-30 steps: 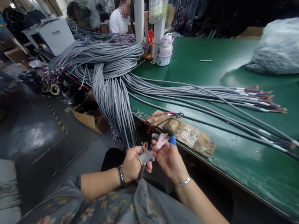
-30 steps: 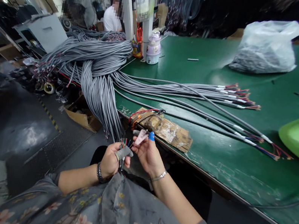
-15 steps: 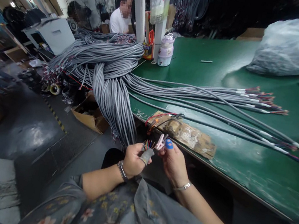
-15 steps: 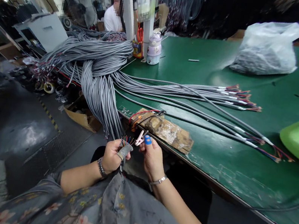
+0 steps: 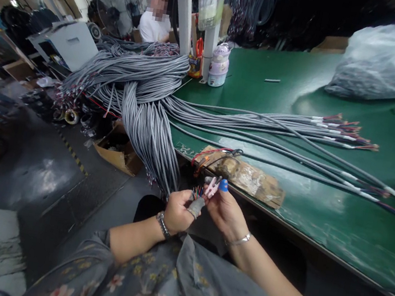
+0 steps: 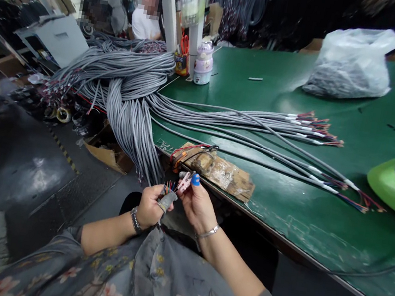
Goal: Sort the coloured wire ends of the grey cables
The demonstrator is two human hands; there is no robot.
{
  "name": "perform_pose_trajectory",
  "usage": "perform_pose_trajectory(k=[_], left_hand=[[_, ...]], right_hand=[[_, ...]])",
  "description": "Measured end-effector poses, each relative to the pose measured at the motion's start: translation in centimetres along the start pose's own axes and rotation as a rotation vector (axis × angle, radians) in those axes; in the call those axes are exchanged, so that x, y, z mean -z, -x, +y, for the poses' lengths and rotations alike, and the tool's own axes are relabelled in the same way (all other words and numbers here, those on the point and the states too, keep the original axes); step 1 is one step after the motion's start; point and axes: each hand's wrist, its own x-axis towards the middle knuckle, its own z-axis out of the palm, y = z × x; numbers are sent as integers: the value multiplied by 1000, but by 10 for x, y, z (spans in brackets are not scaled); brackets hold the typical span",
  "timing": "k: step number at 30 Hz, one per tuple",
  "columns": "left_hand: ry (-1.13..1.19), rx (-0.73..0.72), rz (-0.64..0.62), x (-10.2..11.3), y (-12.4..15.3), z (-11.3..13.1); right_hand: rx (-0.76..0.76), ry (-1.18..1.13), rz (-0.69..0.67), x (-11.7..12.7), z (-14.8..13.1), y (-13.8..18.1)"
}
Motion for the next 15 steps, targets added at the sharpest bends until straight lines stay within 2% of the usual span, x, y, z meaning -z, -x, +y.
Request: perform_pose_trajectory(k=[9, 12, 15], left_hand=[[71, 69, -26, 2, 7, -5], [99, 119, -48, 3, 8, -13], [127, 204, -127, 3, 6, -26]], right_hand=[[-123, 17, -77, 8, -3, 8], [-105, 48, -41, 15, -7, 11], [-32, 153, -13, 21, -12, 16]])
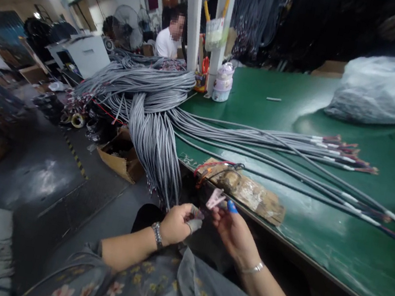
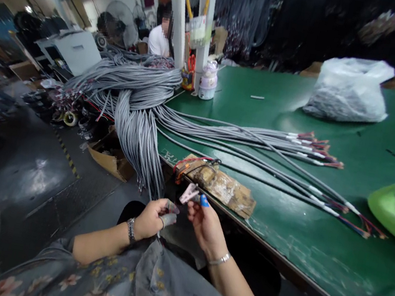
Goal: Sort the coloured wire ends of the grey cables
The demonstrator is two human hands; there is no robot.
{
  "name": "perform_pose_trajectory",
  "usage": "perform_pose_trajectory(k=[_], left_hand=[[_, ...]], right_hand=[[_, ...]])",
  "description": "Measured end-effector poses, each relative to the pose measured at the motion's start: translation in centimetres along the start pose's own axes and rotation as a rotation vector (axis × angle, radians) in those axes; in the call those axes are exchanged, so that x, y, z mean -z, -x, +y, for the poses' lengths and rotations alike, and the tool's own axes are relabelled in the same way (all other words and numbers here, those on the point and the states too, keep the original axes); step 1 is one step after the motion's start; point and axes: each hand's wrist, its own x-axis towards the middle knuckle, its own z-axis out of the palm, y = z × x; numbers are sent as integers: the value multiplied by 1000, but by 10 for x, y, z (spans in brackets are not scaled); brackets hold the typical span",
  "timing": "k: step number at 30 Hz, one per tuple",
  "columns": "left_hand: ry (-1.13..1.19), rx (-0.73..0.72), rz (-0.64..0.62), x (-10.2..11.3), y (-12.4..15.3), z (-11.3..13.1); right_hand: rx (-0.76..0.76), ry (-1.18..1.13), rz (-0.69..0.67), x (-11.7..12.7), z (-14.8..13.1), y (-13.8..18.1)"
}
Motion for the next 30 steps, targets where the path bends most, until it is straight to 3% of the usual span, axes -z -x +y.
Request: perform_pose_trajectory(k=[2, 4, 10, 14, 19, 23, 30], left_hand=[[24, 77, -94, 2, -4, -7], [58, 98, -111, 6, -7, -10], [67, 25, 52, 27, -1, -11], [32, 90, 173, 50, 12, -15], [164, 84, 369, 86, 32, -12], [181, 91, 502, 114, 45, -11], [108, 91, 569, 142, 51, -23]], right_hand=[[50, 113, -1, 5, -3, 5], [59, 189, -22, 10, -6, 11], [115, 373, 48, 23, -17, 31], [130, 459, 96, 23, -29, 48], [142, 448, 122, 10, -49, 65], [217, 572, 166, -1, -63, 70], [369, 865, 12, -33, -87, 69]])
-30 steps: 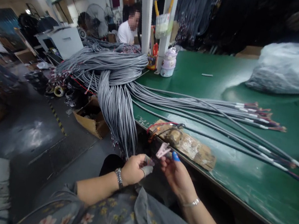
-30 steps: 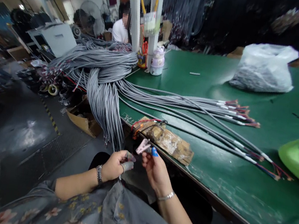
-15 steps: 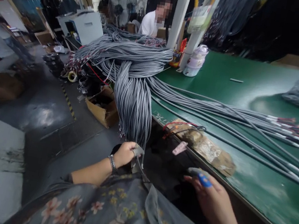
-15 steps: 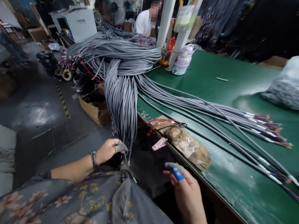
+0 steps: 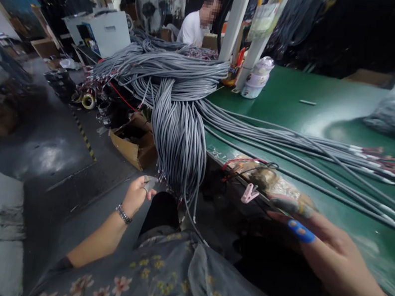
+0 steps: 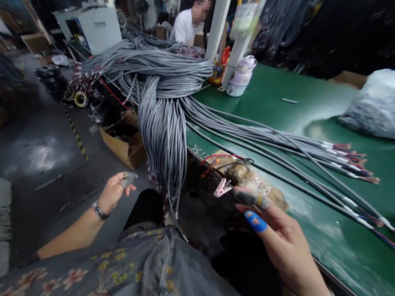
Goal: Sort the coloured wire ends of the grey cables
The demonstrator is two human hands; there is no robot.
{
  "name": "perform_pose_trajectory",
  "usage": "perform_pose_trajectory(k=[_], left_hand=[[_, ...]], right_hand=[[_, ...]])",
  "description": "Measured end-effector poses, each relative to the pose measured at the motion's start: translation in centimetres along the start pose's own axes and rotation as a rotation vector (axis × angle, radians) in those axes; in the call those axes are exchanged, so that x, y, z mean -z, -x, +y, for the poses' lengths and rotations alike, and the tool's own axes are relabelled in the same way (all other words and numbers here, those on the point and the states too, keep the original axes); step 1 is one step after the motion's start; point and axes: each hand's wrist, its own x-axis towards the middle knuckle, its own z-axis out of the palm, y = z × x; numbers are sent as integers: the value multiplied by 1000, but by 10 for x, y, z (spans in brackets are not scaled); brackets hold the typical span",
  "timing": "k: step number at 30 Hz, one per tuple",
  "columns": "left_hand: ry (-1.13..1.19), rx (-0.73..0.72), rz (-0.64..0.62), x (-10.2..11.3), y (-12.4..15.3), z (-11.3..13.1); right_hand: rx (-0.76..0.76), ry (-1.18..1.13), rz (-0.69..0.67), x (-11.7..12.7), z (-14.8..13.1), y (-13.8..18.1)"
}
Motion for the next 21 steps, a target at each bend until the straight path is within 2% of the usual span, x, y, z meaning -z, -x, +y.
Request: perform_pose_trajectory(k=[3, 5, 7, 9, 12, 15, 18, 21], left_hand=[[-2, -85, -8, 6, -9, -4], [17, -83, -13, 10, -19, -5], [10, -92, -17, 12, -31, -5], [-51, -169, -15, 14, -44, -2], [-173, -352, -25, 14, -67, 8], [-303, -552, -51, 13, -98, 21], [-480, -801, -12, 5, -140, 35], [-636, -999, 54, -15, -189, 52]], right_hand=[[49, -1, -26, -12, -23, -10], [84, 45, -41, -21, -37, -21], [110, 111, -77, -28, -50, -36], [142, 128, -69, -35, -59, -58], [229, 187, -16, -46, -68, -101], [176, 264, 46, -57, -74, -156], [150, 471, 121, -63, -79, -215], [123, 716, 228, -63, -80, -272]])
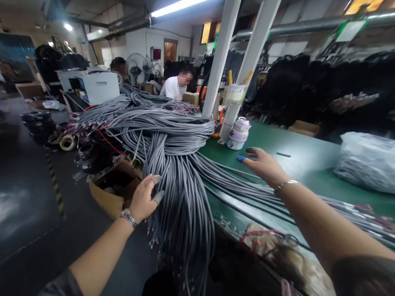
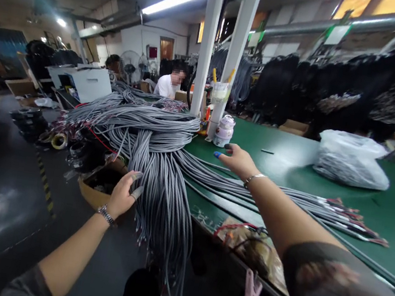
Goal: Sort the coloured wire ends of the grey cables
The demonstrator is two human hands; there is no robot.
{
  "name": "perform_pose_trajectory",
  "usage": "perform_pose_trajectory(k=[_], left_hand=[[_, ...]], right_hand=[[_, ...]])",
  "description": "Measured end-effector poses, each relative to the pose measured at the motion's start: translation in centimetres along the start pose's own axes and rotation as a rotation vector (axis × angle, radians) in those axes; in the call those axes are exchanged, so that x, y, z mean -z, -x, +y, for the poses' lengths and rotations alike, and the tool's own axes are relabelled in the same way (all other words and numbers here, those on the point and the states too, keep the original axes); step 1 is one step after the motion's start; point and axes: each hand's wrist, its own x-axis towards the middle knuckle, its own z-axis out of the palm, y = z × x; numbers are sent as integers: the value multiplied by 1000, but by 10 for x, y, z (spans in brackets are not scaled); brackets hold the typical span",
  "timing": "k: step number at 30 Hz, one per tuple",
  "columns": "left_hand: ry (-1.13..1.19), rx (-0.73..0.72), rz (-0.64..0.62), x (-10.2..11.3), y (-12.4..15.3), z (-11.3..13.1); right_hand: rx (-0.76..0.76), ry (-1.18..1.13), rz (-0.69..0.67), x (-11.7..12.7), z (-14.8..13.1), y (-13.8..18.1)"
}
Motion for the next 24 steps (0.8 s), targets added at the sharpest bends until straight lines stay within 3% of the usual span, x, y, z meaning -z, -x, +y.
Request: perform_pose_trajectory(k=[4, 7, 16, 24], left_hand=[[-149, -148, -33, -39, -56, -17], [-218, -184, -107, -59, -75, -22], [-200, -209, -102, -60, -64, -21], [-163, -203, -131, -56, -62, -18]], right_hand=[[-135, 132, 61, -16, 10, -58], [-199, 174, 105, -24, 15, -89], [-172, 174, 184, -24, 9, -143], [-151, 182, 162, -43, 18, -189]])
